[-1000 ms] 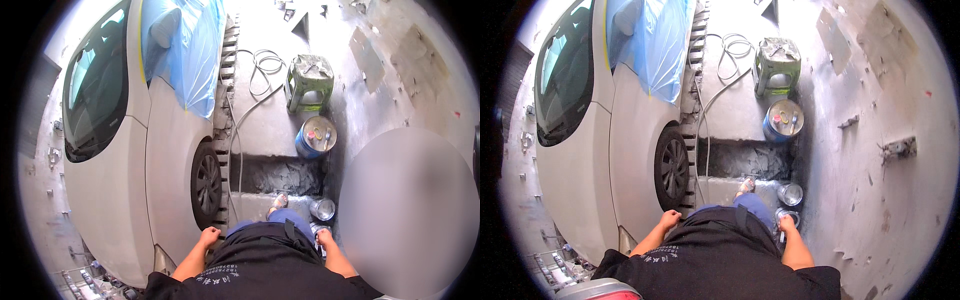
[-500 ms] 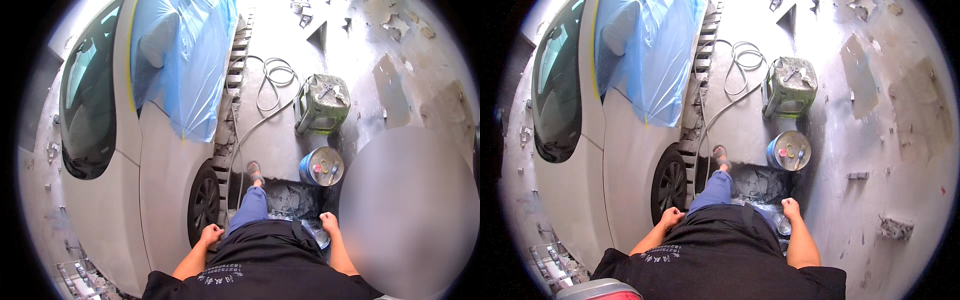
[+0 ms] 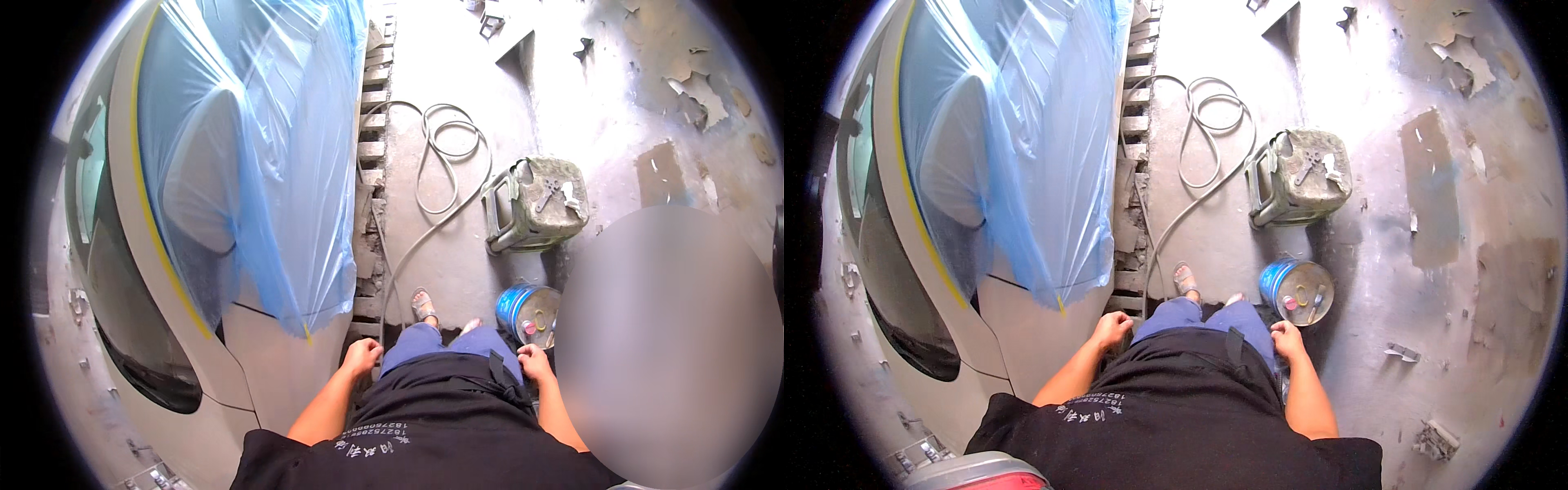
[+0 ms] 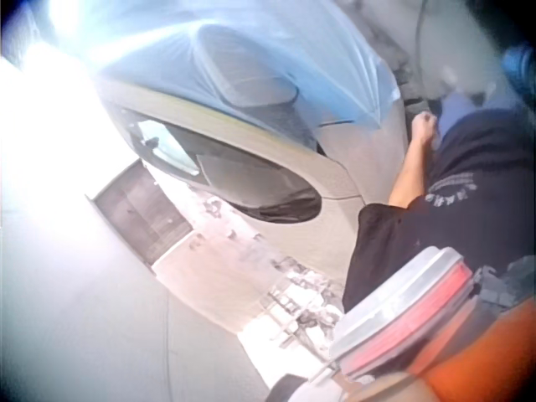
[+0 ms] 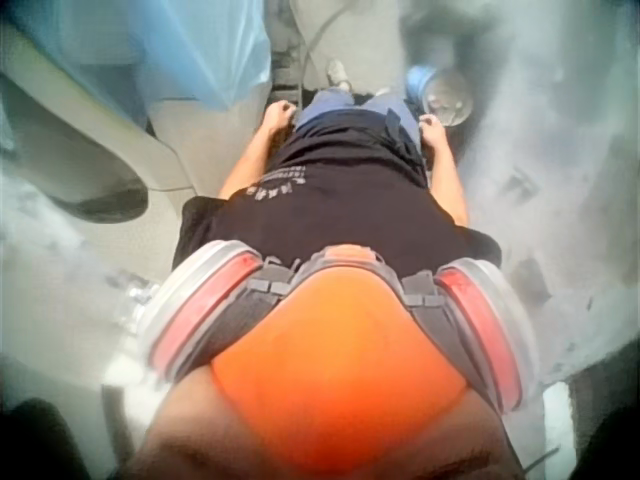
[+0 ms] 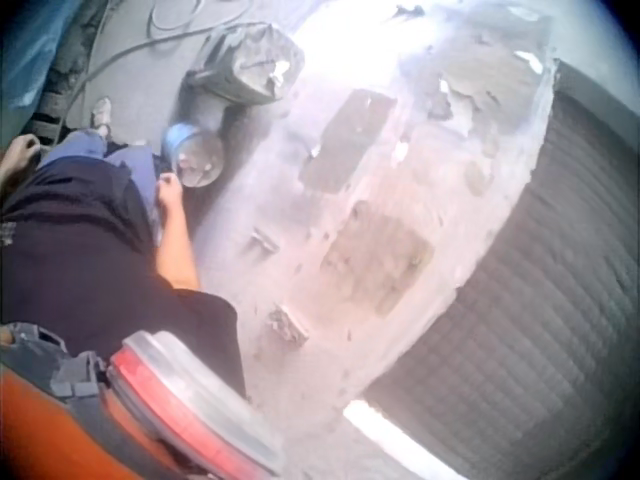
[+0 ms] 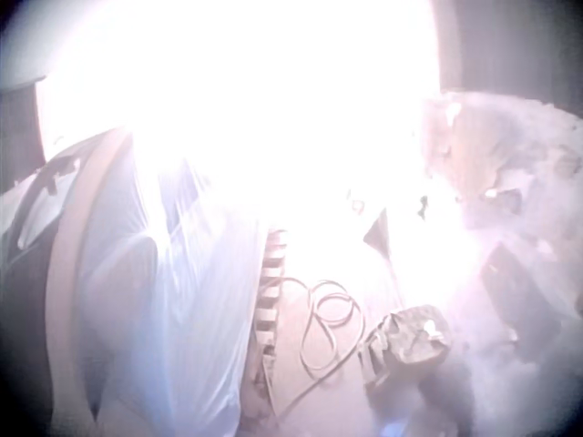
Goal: The person pours paint from a large bucket into a spray gun container and stirs it with a brush. They then walk around a white car that is partially covered with blue plastic sheeting and yellow tape, inspecting the masking and adjusting the plastic cover on the rear bumper.
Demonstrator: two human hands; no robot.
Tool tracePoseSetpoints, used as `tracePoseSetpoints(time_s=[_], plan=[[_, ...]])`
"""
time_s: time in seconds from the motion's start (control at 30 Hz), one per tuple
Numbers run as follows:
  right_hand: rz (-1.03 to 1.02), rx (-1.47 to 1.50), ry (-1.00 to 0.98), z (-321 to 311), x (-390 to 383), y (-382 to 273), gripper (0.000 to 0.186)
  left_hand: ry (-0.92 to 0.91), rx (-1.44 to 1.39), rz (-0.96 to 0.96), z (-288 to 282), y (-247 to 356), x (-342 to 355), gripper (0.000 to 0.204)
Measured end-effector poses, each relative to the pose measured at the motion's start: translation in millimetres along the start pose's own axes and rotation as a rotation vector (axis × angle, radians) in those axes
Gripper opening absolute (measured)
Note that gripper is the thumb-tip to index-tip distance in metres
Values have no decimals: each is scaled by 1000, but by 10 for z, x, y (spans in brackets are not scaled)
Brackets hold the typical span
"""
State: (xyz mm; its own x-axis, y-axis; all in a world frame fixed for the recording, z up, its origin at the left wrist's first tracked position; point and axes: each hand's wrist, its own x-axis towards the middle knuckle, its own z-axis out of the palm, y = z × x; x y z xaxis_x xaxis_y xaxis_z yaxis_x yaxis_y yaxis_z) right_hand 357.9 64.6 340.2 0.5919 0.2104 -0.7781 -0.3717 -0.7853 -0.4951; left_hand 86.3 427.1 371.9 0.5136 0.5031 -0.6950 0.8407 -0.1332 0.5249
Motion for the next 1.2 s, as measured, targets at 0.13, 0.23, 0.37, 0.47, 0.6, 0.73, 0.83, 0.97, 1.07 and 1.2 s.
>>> tracePoseSetpoints(time_s=[0.13,0.23,0.37,0.47,0.6,0.73,0.83,0.97,1.07,1.2], plan=[[-112,-101,63,12,288,-155,14,-46,48,34,-172,419,362,21],[-119,-75,95,53,701,261,17,-51,123,52,-281,640,521,22],[55,95,9,-2,806,-32,12,12,145,23,-350,851,600,23],[-32,-23,-11,-53,1127,85,9,15,130,-25,-397,1125,619,26],[15,97,-7,-207,1355,-321,12,99,124,11,-327,1315,699,27],[107,338,-58,-439,1413,-806,14,133,145,4,-396,1740,789,27],[139,423,-49,-523,1492,-858,14,123,195,5,-410,1805,885,27],[157,389,-26,-565,1480,-757,12,70,110,-21,-422,2001,989,27],[197,371,-8,-553,1484,-507,11,50,102,-2,-389,2031,1059,27],[303,370,-30,-642,1455,-431,11,30,124,35,-351,2010,1129,28]])
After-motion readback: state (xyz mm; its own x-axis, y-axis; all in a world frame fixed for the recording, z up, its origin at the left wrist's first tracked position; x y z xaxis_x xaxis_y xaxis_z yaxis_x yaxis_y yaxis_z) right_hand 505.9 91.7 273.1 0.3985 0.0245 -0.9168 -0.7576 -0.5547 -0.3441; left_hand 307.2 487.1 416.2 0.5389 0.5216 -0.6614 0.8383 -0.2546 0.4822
